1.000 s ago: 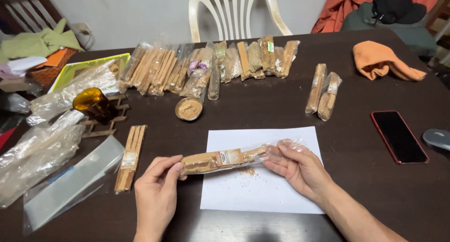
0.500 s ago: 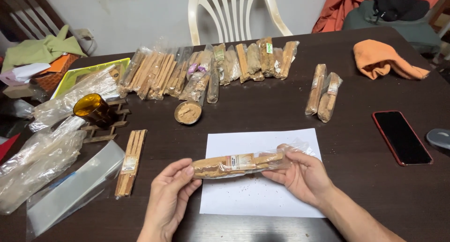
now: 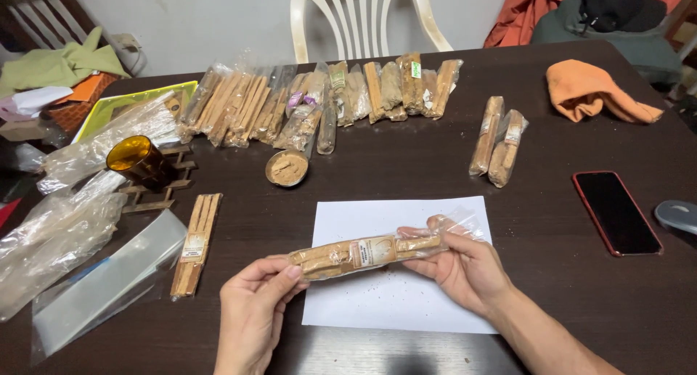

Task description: The person opens a plastic bag containing cinnamon sticks and pours them onto a white sheet of paper. They then arrange the sticks in parallel rows on the paper.

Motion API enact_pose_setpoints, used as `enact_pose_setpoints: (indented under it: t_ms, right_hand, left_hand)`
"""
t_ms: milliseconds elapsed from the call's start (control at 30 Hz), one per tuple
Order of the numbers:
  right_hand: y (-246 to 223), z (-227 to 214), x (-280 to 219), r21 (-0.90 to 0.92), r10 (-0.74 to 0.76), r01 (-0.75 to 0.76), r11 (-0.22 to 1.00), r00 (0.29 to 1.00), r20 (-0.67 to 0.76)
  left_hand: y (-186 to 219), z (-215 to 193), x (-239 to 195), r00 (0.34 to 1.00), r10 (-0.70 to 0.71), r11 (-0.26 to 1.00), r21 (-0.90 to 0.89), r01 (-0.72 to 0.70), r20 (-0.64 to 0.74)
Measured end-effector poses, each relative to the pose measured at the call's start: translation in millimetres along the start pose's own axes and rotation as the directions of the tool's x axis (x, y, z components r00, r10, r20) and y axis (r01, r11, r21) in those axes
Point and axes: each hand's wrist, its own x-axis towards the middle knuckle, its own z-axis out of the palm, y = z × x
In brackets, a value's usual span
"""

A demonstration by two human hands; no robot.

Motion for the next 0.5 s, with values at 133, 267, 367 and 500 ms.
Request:
enact_pose_setpoints:
  t_ms: [133, 267, 367, 500]
  right_hand:
    - [-3.4, 12.0, -2.4, -0.074, -0.104, 0.098, 0.993, 0.991, -0.083]
    - [-3.8, 19.1, -0.2, -0.247, -0.18, 0.119, 0.962, 0.954, -0.241]
    - [-2.4, 27.9, -0.7, -0.37, -0.163, 0.041, 0.928, 0.938, -0.305]
    - [-3.8, 13.2, 3.2, -0.443, -0.148, 0.017, 0.896, 0.954, -0.262]
  left_hand:
    - [14.3, 0.0, -12.7, 0.879, 0.436, 0.827, 0.299, -0.476, 0.193]
    - [25.4, -3.8, -20.2, 0.785, 0.587, 0.71, 0.341, -0.616, 0.198]
    - [27.0, -10.3, -19.4, 0.758, 0.625, 0.681, 0.344, -0.647, 0.189]
    - [39.7, -6.1, -19.0, 0.743, 0.66, 0.666, 0.37, -0.648, 0.111]
